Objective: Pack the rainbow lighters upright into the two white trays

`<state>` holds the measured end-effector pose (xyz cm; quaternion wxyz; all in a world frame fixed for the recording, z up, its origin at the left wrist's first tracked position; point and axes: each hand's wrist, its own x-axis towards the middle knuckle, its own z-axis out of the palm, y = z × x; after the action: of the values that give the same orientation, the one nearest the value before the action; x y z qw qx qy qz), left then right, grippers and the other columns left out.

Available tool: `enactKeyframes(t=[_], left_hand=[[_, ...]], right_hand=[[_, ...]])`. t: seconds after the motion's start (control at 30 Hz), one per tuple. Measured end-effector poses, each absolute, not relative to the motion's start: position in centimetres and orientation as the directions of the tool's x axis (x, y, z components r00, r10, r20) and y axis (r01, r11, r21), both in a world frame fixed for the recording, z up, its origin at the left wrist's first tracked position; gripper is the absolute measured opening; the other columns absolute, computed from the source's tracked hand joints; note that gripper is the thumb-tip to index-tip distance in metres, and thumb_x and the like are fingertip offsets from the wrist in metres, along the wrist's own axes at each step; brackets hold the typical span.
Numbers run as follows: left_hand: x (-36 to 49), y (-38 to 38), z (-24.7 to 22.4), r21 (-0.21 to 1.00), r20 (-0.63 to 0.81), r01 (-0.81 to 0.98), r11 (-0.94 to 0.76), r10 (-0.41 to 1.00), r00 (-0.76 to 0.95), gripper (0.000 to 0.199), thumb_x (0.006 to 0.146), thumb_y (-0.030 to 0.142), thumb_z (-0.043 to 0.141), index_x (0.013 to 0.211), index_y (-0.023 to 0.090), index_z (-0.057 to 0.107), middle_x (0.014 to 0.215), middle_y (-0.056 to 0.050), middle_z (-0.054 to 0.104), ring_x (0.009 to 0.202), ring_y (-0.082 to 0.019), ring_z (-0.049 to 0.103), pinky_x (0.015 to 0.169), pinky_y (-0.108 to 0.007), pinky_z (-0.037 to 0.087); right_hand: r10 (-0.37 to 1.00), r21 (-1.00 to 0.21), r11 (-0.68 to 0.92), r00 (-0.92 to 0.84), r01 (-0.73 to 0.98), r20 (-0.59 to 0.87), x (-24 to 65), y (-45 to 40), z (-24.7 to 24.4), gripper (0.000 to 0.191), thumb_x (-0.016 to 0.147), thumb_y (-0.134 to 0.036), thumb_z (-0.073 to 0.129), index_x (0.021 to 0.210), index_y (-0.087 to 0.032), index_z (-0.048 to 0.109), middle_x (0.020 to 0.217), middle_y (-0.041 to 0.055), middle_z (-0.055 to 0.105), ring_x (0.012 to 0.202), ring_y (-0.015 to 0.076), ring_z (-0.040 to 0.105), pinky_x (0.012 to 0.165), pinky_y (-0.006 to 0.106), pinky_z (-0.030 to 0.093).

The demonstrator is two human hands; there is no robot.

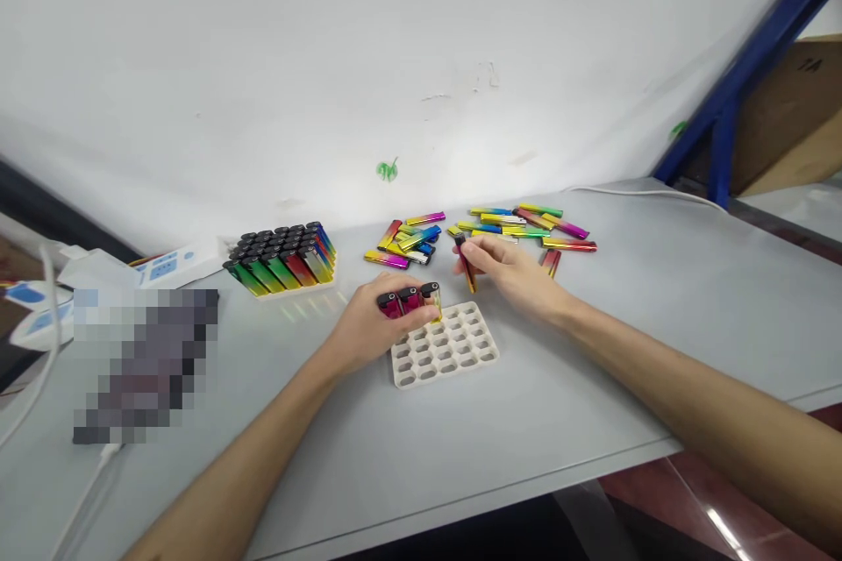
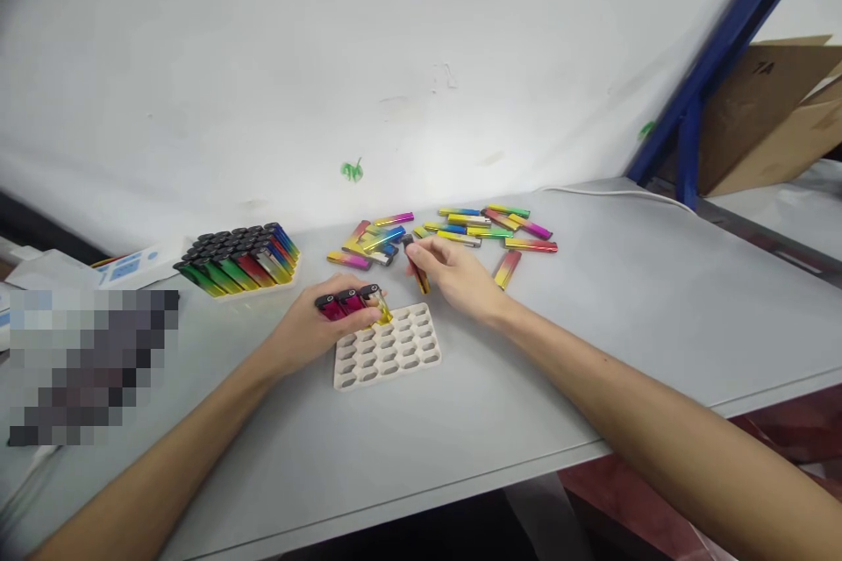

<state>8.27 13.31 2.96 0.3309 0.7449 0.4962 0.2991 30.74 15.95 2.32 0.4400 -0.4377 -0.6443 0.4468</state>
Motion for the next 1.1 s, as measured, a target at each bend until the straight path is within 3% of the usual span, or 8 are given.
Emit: enactKeyframes(t=[0.2,0.43,0.63,0.7,0.77,0.9,1.0,1.1], left_hand=[[8.5,13.2,2.8,0.699,0.086,0.651,-0.296,0.938,0.334,0.029,0.08,0.045,0.069,0.071,0.021,0.056,0.076,0.003,0.056,0.071,-0.015,0.055,0.067,-0.029,0.043],[8.3,13.4,2.6,0.669,0.088,0.681,-0.297,0.942,0.324,0.037,0.076,0.052,0.072,0.069,0.021,0.052,0.075,0.003,0.052,0.067,-0.014,0.051,0.062,-0.029,0.04],[8.2,13.3,2.8,0.663,0.077,0.691,-0.289,0.944,0.321,0.036,0.075,0.051,0.073,0.071,0.02,0.055,0.079,0.002,0.055,0.068,-0.014,0.052,0.061,-0.028,0.04],[8.1,13.4,2.8,0.655,0.086,0.693,-0.301,0.941,0.328,0.037,0.076,0.053,0.072,0.07,0.02,0.054,0.079,0.002,0.055,0.069,-0.014,0.053,0.061,-0.028,0.04],[8.0,13.6,2.8,0.646,0.091,0.699,-0.308,0.939,0.33,0.038,0.075,0.055,0.072,0.07,0.021,0.055,0.079,0.002,0.055,0.07,-0.015,0.053,0.062,-0.028,0.04],[7.6,13.8,2.9,0.639,0.059,0.727,-0.25,0.959,0.278,0.042,0.072,0.06,0.072,0.072,0.021,0.056,0.078,0.002,0.056,0.07,-0.016,0.053,0.06,-0.028,0.04],[7.3,13.9,3.0,0.639,0.031,0.735,-0.226,0.963,0.269,0.042,0.072,0.061,0.072,0.071,0.022,0.055,0.076,0.003,0.056,0.068,-0.015,0.053,0.06,-0.027,0.04],[7.2,14.0,3.1,0.641,0.03,0.726,-0.247,0.954,0.297,0.041,0.072,0.06,0.072,0.071,0.022,0.056,0.076,0.003,0.055,0.069,-0.015,0.053,0.061,-0.027,0.04]], right_hand=[[0.904,-0.958,0.26,-0.379,0.125,0.196,30.8,15.4,2.7,0.031,0.084,-0.047,0.068,0.092,-0.021,0.052,0.083,0.0033,0.071,0.078,0.0179,0.065,0.075,0.035,0.052],[0.841,-0.77,0.484,-0.463,0.416,0.279,31.0,14.7,2.8,0.027,0.085,-0.045,0.067,0.094,-0.022,0.056,0.082,0.0021,0.069,0.076,0.0177,0.065,0.065,0.03,0.048],[0.826,-0.629,0.529,-0.517,0.57,0.226,31.5,14.6,4.0,0.028,0.087,-0.05,0.062,0.088,-0.022,0.061,0.083,0.0023,0.069,0.078,0.0178,0.063,0.065,0.028,0.043],[0.879,-0.51,0.474,-0.422,0.718,0.222,32.1,15.0,4.4,0.036,0.094,-0.053,0.048,0.084,-0.021,0.063,0.084,0.0047,0.069,0.078,0.0194,0.062,0.066,0.029,0.041],[0.949,-0.352,0.286,-0.213,0.891,0.232,33.0,15.6,4.8,0.049,0.098,-0.054,0.034,0.079,-0.02,0.063,0.082,0.0085,0.068,0.077,0.0224,0.062,0.064,0.031,0.039],[0.994,-0.091,-0.064,0.072,0.994,0.085,35.0,17.0,4.6,0.05,0.096,-0.055,0.035,0.071,-0.02,0.06,0.075,0.0119,0.067,0.069,0.0251,0.061,0.057,0.032,0.036],[1.0,-0.046,-0.001,0.0,0.999,-0.02,35.3,17.3,4.0,0.039,0.093,-0.05,0.044,0.075,-0.02,0.061,0.074,0.0102,0.067,0.068,0.0253,0.061,0.055,0.032,0.035],[0.981,-0.141,0.193,-0.194,0.971,0.007,34.5,17.1,3.2,0.02,0.09,-0.036,0.051,0.08,-0.021,0.06,0.082,0.0074,0.068,0.074,0.0231,0.062,0.059,0.031,0.039]])
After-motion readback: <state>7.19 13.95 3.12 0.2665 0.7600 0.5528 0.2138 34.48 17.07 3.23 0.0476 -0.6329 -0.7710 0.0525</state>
